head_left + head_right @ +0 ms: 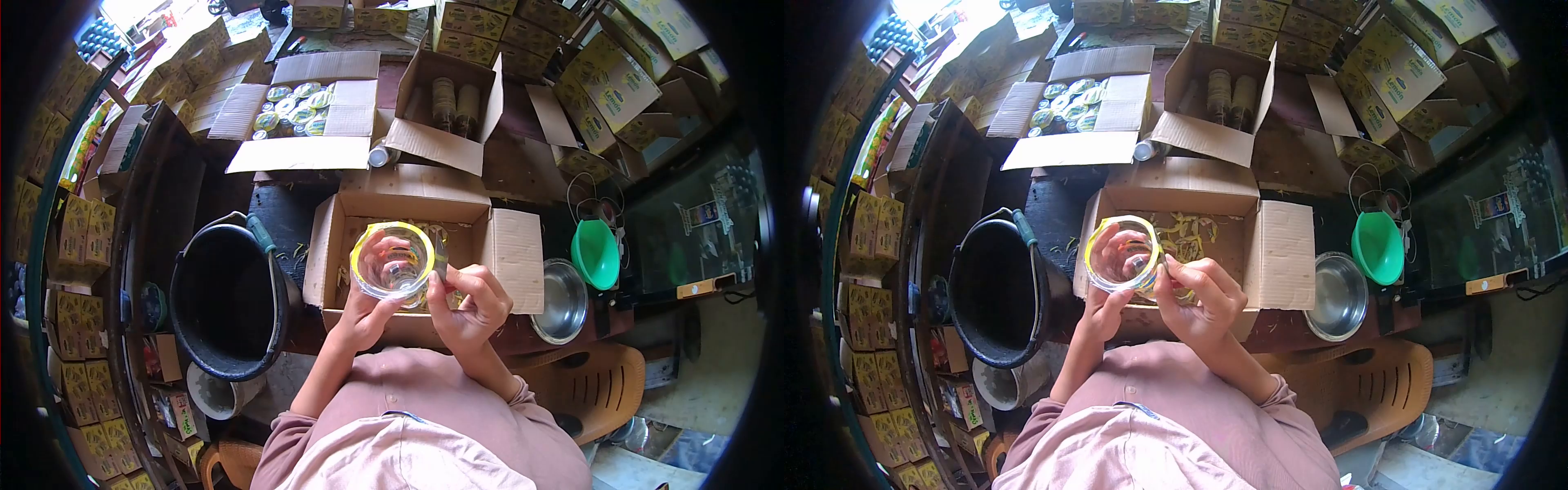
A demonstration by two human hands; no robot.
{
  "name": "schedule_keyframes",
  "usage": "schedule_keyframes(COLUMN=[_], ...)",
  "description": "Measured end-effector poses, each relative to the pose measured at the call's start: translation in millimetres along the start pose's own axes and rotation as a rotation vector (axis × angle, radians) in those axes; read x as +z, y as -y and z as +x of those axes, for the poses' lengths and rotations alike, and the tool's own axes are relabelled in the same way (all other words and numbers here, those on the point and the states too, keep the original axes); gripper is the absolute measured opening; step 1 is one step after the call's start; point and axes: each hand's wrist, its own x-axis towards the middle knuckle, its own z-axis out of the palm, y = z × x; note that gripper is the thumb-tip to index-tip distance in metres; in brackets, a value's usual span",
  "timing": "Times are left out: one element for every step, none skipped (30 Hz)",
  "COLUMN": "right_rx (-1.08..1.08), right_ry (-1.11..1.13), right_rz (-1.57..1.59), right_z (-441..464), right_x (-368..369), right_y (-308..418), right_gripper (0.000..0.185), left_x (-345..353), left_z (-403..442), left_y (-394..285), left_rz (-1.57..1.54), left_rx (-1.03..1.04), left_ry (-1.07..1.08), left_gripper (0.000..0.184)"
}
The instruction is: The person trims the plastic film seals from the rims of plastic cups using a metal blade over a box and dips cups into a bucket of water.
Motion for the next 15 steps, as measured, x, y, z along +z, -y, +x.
schedule_keyframes(right_rx=[-0.001,-0.002,-0.003,0.000,0.002,0.005,-0.003,-0.011,-0.019,-0.035,-0.050,-0.066,-0.065,-0.064,-0.064], right_ry=[0.004,0.009,0.013,0.009,0.005,0.001,-0.003,-0.008,-0.014,-0.013,-0.013,-0.012,-0.006,0.001,0.009], right_rz=[-0.004,-0.007,-0.011,-0.018,-0.025,-0.032,-0.035,-0.039,-0.044,-0.040,-0.036,-0.032,-0.035,-0.037,-0.038], right_z=[-0.1,0.0,-0.1,-0.5,-1.3,-2.0,-3.0,-4.0,-4.5,-4.9,-5.8,-6.3,-6.4,-6.6,-6.5], right_x=[0.0,-0.1,-0.1,-0.3,-0.5,-0.5,-0.5,-0.5,-0.2,0.9,2.4,3.1,3.2,3.2,3.5], right_y=[0.4,0.7,0.9,1.2,1.5,1.7,2.2,2.9,3.3,2.7,1.6,0.9,1.2,1.7,2.0], right_gripper=[0.017,0.017,0.017,0.017,0.018,0.018,0.018,0.018,0.018,0.018,0.018,0.018,0.018,0.018,0.019], left_x=[-0.6,-1.9,-2.5,-1.9,-1.1,-0.5,-0.2,0.1,0.4,0.6,0.9,1.2,1.4,1.4,1.2], left_z=[-0.1,0.0,0.0,-0.5,-1.3,-1.6,-1.7,-1.8,-1.6,-1.6,-1.9,-2.2,-2.6,-3.3,-3.6], left_y=[0.2,1.0,1.4,1.2,1.2,1.2,1.4,1.7,1.8,1.7,1.5,1.6,1.7,2.1,2.4], left_rz=[-0.002,-0.004,-0.007,-0.004,-0.001,0.003,0.036,0.070,0.103,0.105,0.105,0.106,0.138,0.169,0.201], left_rx=[0.003,0.007,0.010,0.011,0.012,0.013,0.009,0.005,0.001,0.006,0.011,0.016,0.017,0.018,0.021], left_ry=[0.006,0.011,0.017,0.015,0.014,0.012,0.004,-0.004,-0.011,-0.010,-0.008,-0.007,-0.014,-0.022,-0.032], left_gripper=[0.074,0.075,0.075,0.075,0.074,0.073,0.072,0.071,0.071,0.070,0.069,0.068,0.068,0.067,0.067])
